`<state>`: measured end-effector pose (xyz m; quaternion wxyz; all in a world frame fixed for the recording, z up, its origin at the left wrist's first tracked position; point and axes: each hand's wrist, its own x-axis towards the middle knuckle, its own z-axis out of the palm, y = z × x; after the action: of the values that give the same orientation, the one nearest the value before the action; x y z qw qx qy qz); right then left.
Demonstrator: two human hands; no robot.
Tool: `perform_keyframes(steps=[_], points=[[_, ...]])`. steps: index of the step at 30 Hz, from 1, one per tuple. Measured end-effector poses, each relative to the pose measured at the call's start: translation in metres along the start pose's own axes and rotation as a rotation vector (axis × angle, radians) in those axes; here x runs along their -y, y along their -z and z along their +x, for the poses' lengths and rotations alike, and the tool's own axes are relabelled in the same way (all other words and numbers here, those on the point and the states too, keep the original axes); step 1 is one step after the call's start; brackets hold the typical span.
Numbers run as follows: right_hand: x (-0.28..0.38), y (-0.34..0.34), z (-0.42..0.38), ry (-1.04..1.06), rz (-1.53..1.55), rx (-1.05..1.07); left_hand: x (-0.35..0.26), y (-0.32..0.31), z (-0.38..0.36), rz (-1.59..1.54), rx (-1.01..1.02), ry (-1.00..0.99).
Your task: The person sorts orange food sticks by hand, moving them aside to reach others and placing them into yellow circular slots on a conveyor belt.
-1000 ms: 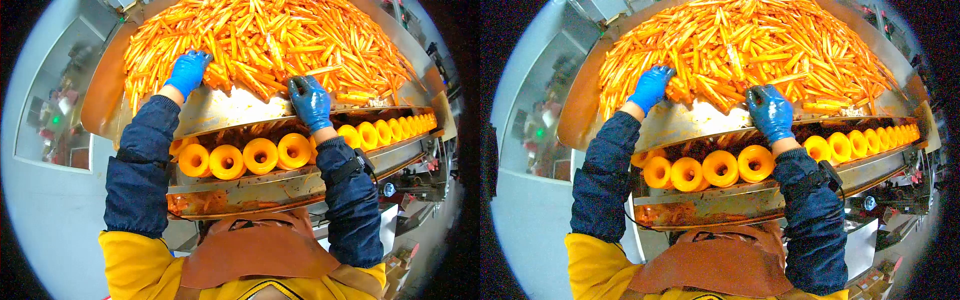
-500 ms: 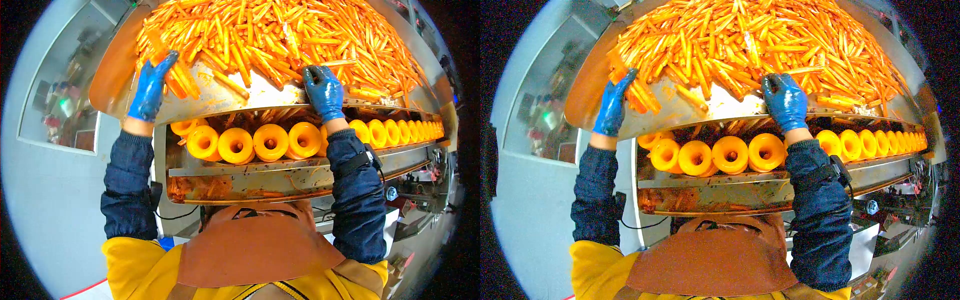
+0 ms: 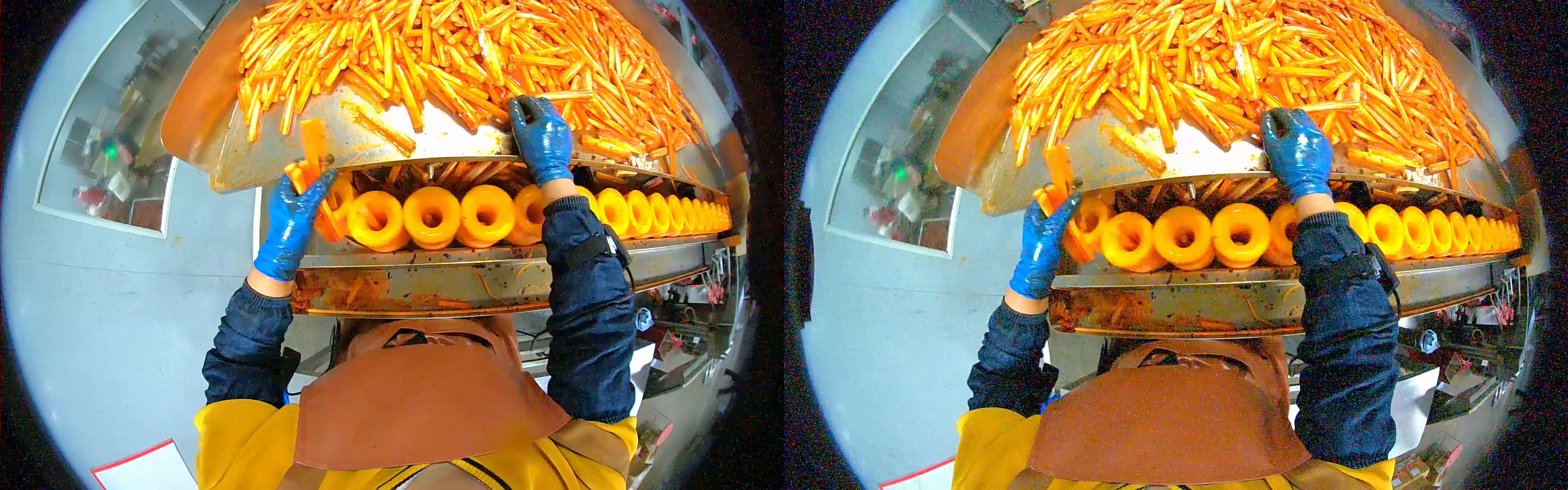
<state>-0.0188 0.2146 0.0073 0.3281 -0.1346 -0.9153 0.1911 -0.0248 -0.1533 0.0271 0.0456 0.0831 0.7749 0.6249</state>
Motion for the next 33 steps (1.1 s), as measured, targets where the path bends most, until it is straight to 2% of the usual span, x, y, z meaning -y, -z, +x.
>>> perform_keyframes(steps=[2, 7, 9, 12, 16, 18, 20, 22, 23, 24, 26, 28, 31, 33], points=[[0.0, 0.0, 0.0, 0.009, 0.004, -0.012, -0.006, -0.002, 0.001, -0.184, -0.101, -0.027], [0.002, 0.003, 0.0, 0.012, -0.034, -0.024, 0.014, 0.002, -0.004, -0.33, -0.053, -0.039], [0.002, 0.003, 0.0, 0.001, -0.033, -0.001, 0.018, 0.002, -0.006, -0.407, -0.06, 0.082], [0.003, 0.003, 0.0, 0.01, -0.026, -0.012, 0.032, 0.01, -0.005, -0.435, -0.037, 0.031], [0.0, -0.001, -0.001, 0.068, -0.023, -0.082, 0.007, 0.011, -0.01, -0.444, -0.132, 0.08], [0.0, -0.001, -0.001, 0.055, -0.005, -0.069, -0.018, 0.004, -0.014, -0.48, -0.078, -0.065], [-0.001, 0.0, -0.001, 0.053, -0.007, -0.062, -0.021, 0.006, -0.014, -0.557, -0.132, -0.074], [0.0, 0.0, -0.001, 0.055, -0.008, -0.054, -0.009, 0.008, -0.009, -0.322, -0.104, -0.053], [0.0, 0.0, -0.001, 0.044, -0.011, -0.048, 0.016, 0.011, -0.002, -0.482, 0.024, -0.079], [0.0, 0.0, 0.0, 0.032, -0.015, -0.043, 0.015, 0.011, -0.002, -0.482, 0.024, -0.081], [0.001, 0.001, 0.0, 0.023, -0.022, -0.04, 0.008, 0.011, -0.005, -0.357, 0.159, 0.04], [0.002, 0.002, 0.0, 0.017, -0.028, -0.031, 0.0, 0.009, -0.006, -0.3, 0.154, 0.029], [0.002, 0.001, -0.001, 0.013, 0.002, -0.024, -0.003, 0.01, -0.005, -0.407, 0.149, 0.01], [-0.001, -0.001, -0.001, 0.017, 0.017, -0.033, -0.007, 0.013, -0.007, -0.496, 0.076, -0.043]])
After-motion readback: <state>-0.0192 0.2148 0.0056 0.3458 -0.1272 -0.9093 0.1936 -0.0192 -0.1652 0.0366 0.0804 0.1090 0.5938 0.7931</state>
